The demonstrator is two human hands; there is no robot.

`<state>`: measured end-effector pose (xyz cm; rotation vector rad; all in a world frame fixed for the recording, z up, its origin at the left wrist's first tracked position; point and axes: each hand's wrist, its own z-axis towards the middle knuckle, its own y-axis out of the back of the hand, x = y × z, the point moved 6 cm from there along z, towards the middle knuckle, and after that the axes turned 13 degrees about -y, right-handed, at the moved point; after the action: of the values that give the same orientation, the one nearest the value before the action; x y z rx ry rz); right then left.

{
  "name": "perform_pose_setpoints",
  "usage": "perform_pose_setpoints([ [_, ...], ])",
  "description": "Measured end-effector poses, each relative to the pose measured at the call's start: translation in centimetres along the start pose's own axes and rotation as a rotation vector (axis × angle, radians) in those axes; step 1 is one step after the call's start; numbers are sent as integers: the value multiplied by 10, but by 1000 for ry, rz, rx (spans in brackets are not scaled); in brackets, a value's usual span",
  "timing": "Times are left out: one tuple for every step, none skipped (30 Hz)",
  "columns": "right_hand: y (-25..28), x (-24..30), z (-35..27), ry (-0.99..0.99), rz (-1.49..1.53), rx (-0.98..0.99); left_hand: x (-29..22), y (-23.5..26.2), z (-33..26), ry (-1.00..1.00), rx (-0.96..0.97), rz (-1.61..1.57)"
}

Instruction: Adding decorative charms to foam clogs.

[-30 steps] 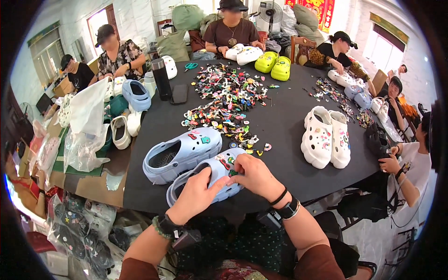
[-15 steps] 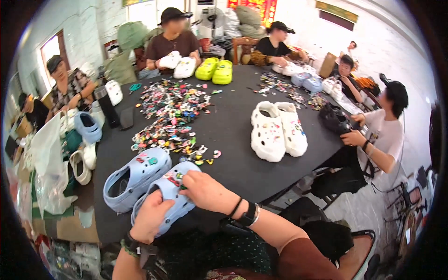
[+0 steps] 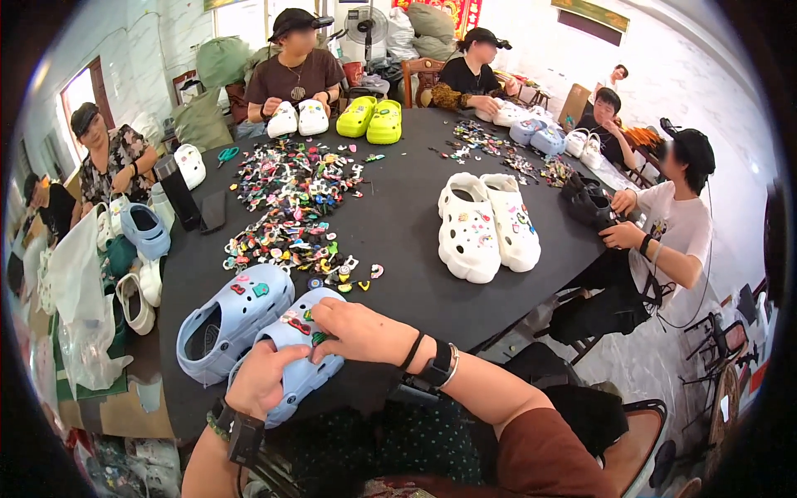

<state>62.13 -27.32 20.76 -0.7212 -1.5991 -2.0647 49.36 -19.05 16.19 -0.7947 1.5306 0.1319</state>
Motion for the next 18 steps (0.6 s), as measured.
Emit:
perform_pose_setpoints([
  [-1,-1,-1,5,-3,-19,1,0,0,7,-3,1],
  [-1,0,-1,5,-3,-18,0,-2,-2,7,-3,1],
  [-1,2,-3,6,-3,-20,-4,-3,-5,-27,-10,13],
  [-1,4,-5,7,-4,-23,-6,-4,-7,-61,-17,26],
  [-2,5,-7,4,-5,-23,-4,-2,-7,-59,-14,25],
  [-1,7,-9,26,-29,-50,-1,1,-6,-39,-10,12],
  [-1,9,-10,49,-53,-76,1,3,-6,-20,-6,-1],
  [-3,10,-12,51,-56,-78,2,4,-7,-25,-5,-1],
  [-4,10,-14,65,-96,-96,3,3,-7,-28,12,-3],
  [-5,10,-15,79,-135,-115,3,2,-6,-31,30,-5],
  [-5,11,-16,110,-135,-127,0,-1,-6,-36,33,-5],
  [-6,10,-16,106,-139,-130,-4,-7,-8,-39,47,-16],
  [-7,10,-17,132,-163,-152,-6,-12,-10,-42,60,-28],
  [-7,10,-18,158,-186,-175,-7,-14,-10,-40,66,-29],
  [-8,10,-18,155,-186,-176,-9,-13,-11,-57,47,-9],
  [-9,11,-18,184,-246,-193,-11,-12,-12,-74,29,11],
  [-11,12,-18,212,-305,-209,-7,-8,-10,-71,30,11],
  [-12,11,-17,210,-305,-210,-1,0,-9,-70,8,12],
])
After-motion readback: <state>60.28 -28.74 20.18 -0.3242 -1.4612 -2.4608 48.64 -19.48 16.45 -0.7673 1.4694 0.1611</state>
